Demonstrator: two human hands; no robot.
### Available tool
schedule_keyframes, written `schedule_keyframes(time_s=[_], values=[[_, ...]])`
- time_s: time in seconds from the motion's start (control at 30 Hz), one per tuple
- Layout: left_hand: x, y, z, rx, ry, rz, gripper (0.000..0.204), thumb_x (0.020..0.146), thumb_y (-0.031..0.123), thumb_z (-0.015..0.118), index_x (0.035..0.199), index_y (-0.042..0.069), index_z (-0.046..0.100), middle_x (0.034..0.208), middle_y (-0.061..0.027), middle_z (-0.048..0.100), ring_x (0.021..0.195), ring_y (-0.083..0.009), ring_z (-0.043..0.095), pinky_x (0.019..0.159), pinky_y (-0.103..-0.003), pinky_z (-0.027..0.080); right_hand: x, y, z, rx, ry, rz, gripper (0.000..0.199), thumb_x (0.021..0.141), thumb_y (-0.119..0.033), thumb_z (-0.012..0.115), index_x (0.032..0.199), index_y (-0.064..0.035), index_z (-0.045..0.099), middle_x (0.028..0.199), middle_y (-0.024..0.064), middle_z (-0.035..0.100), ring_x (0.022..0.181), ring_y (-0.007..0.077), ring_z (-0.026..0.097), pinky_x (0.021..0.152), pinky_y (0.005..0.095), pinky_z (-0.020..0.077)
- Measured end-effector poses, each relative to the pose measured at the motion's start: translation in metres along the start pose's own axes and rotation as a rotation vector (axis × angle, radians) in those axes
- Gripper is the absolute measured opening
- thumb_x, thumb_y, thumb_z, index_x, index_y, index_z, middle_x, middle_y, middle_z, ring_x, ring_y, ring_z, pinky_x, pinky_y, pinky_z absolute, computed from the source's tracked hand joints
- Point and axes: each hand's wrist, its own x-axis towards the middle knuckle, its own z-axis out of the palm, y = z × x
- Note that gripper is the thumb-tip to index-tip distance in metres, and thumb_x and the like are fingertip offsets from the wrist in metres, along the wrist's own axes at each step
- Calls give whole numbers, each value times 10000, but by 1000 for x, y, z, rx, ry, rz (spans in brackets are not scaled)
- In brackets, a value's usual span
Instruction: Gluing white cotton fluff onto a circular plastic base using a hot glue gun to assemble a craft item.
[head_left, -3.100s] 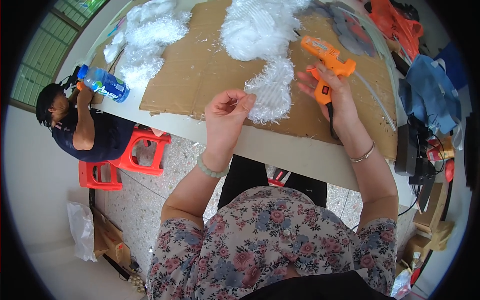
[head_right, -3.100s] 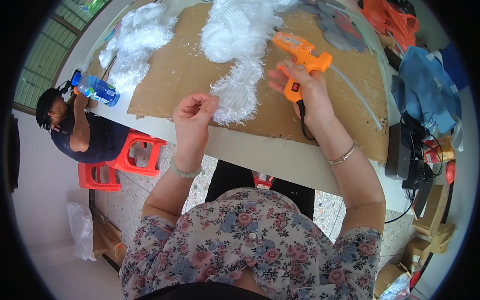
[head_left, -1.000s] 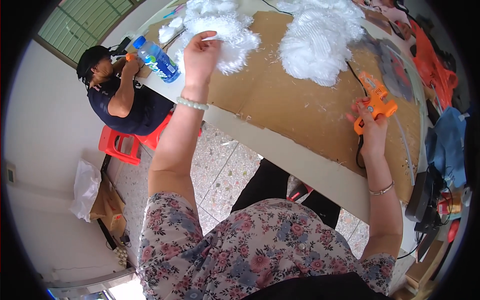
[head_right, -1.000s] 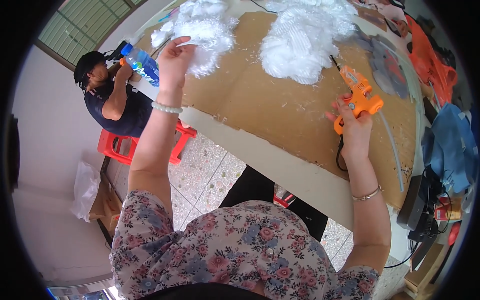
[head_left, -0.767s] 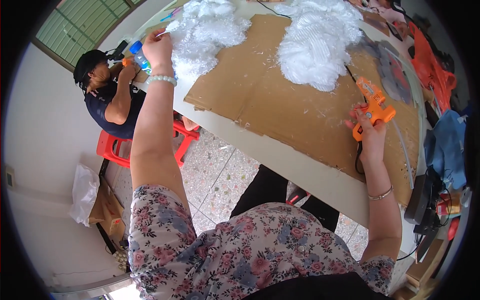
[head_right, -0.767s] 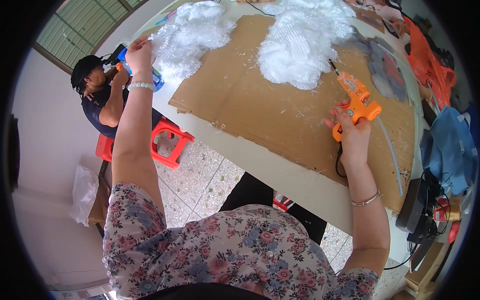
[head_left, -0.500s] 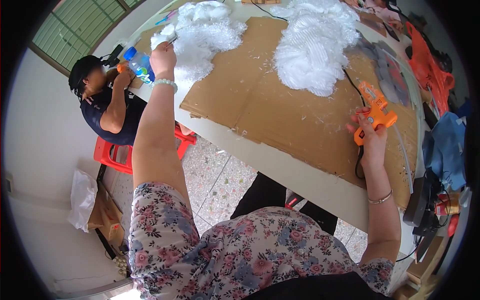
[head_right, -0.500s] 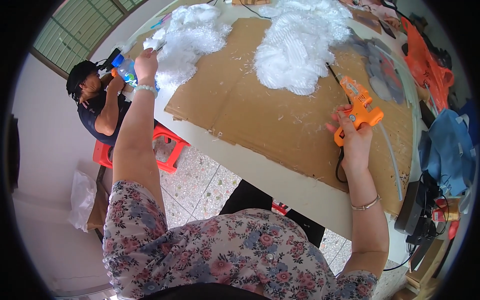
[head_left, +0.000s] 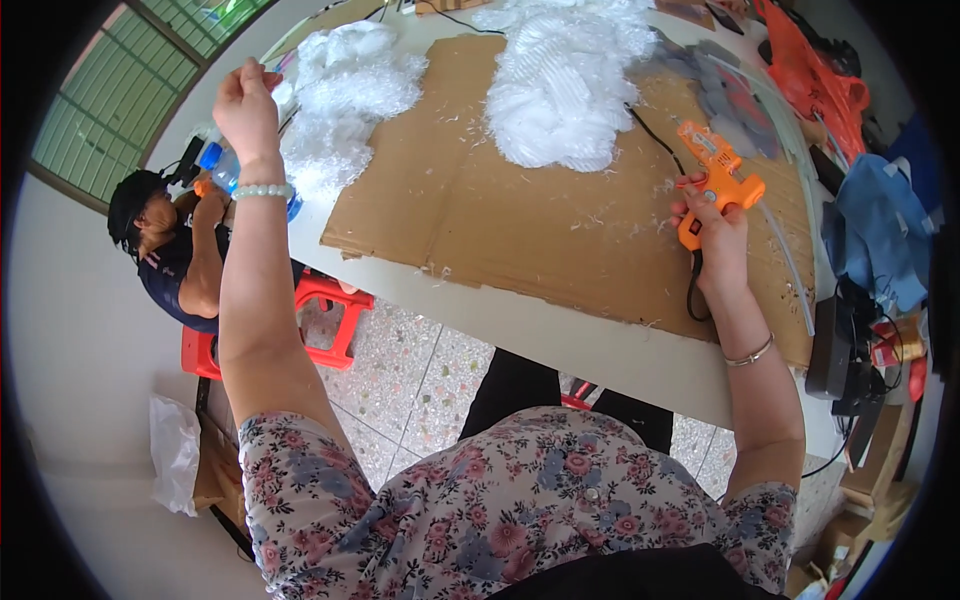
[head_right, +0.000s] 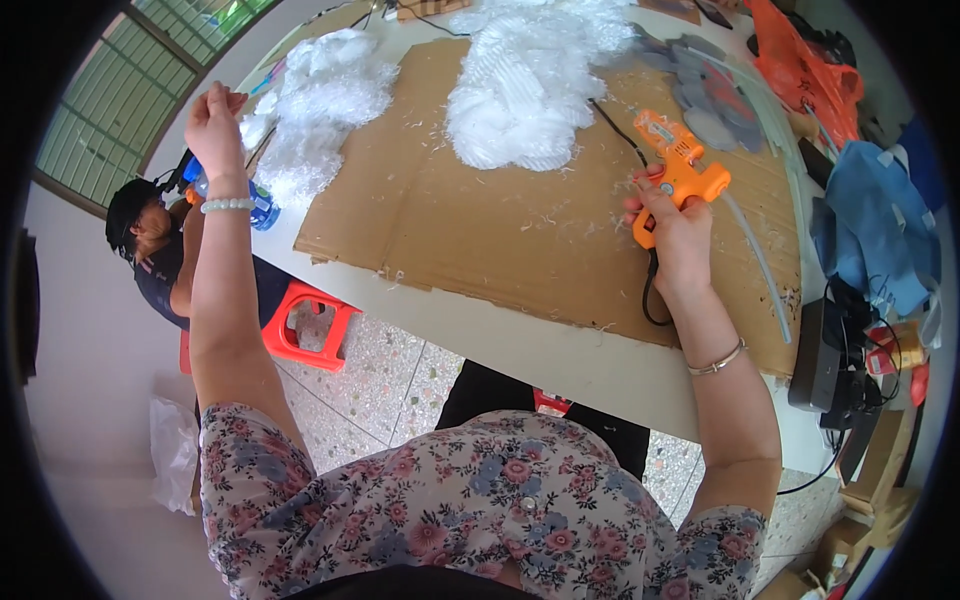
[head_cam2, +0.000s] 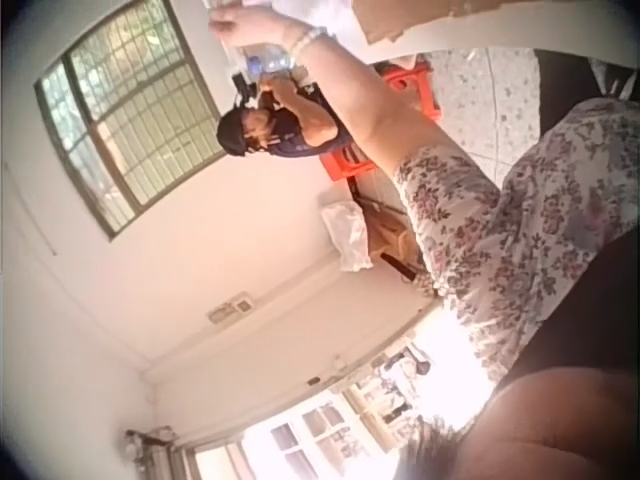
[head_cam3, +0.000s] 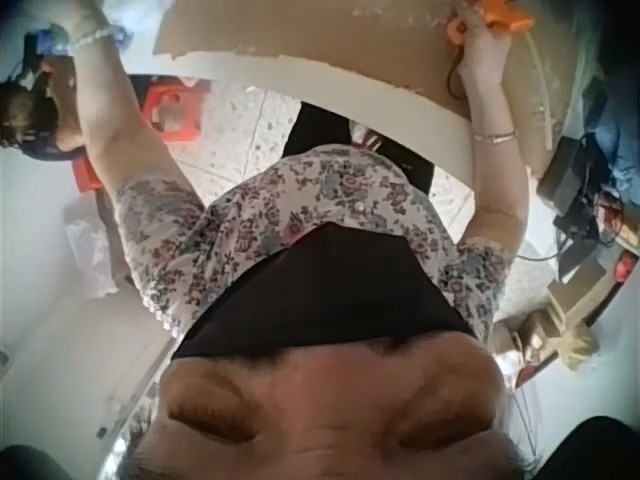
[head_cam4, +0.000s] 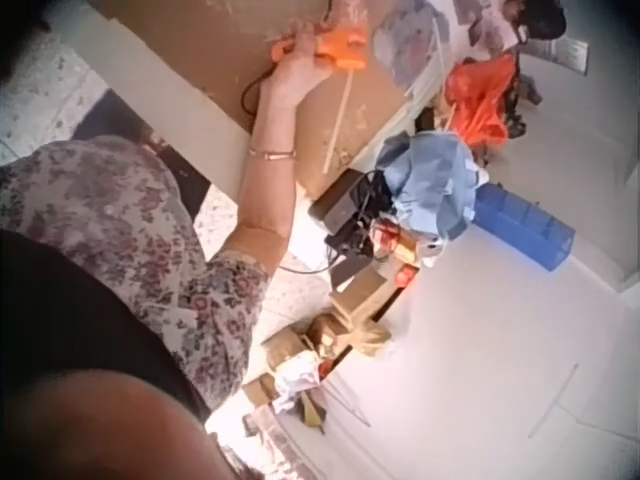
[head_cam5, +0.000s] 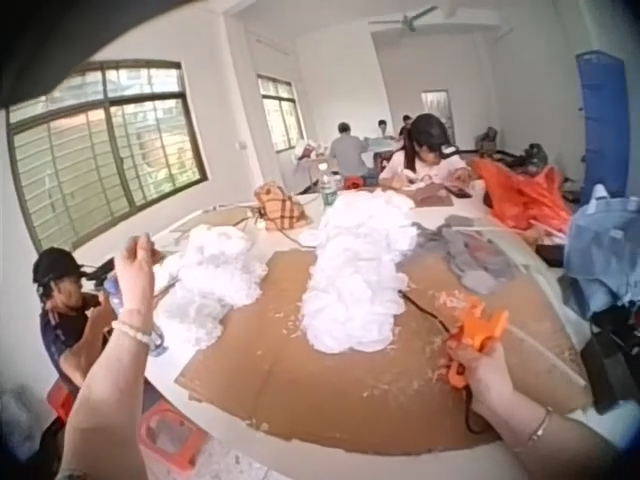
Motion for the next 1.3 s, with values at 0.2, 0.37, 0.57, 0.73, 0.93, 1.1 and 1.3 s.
schedule_keyframes(time_s=[0.2, 0.37, 0.57, 0.73, 0.93, 1.1, 1.3], values=[[-40, 78, 71, -90, -362, 241, 159, 893, 107, 543, 980, 17, 641, 720, -63, 652, 687, -125, 628, 624, -250, 487, 9, 3, -9, 81, 25, 5, 160, 868, -70, 571, 1022, -37, 544, 929, 63, 618, 694, 115, 585, 622, 251, 496], [-105, 90, 135, 213, -764, 380, 231, 781, 106, 656, 1012, 104, 654, 928, -92, 653, 700, -251, 623, 671, -350, 510, 14, 7, -15, 91, 53, 31, 164, 864, -73, 575, 1021, -34, 543, 923, 63, 616, 691, 123, 588, 624, 258, 498], [-145, 83, 182, 355, -794, 860, 290, 721, 138, 717, 1005, 124, 661, 1141, -68, 599, 1018, -294, 554, 873, -353, 462, 11, 8, -9, 81, 28, 68, 164, 860, -87, 580, 1012, -37, 543, 904, 55, 606, 701, 126, 585, 634, 256, 485], [-126, 78, 195, 635, -924, 1067, 233, 720, 24, 651, 932, 116, 679, 1155, -81, 592, 1148, -272, 492, 898, -412, 450, 12, 7, -8, 79, -3, 63, 150, 858, -88, 590, 992, -37, 548, 886, 48, 598, 702, 116, 571, 649, 243, 470], [-107, 77, 198, 155, -932, 516, 269, 726, -54, 549, 906, 93, 683, 1148, -79, 600, 1146, -268, 507, 917, -336, 454, 13, 9, -7, 65, 20, 53, 130, 856, -78, 589, 974, -38, 552, 881, 44, 597, 700, 111, 565, 647, 237, 468], [-121, 64, 202, 540, -888, 1145, 235, 755, -14, 563, 901, 121, 688, 1117, -52, 627, 1143, -264, 519, 917, -330, 443, 8, 6, -3, 67, 20, 44, 125, 855, -75, 590, 968, -38, 549, 882, 46, 597, 689, 112, 563, 640, 239, 468], [-98, 79, 195, 14, -859, 235, 168, 764, 70, 652, 920, 114, 696, 930, -42, 683, 874, -211, 637, 757, -289, 488, 8, 3, -6, 110, 0, 32, 130, 854, -82, 594, 967, -35, 550, 876, 46, 594, 673, 112, 563, 631, 239, 465]])
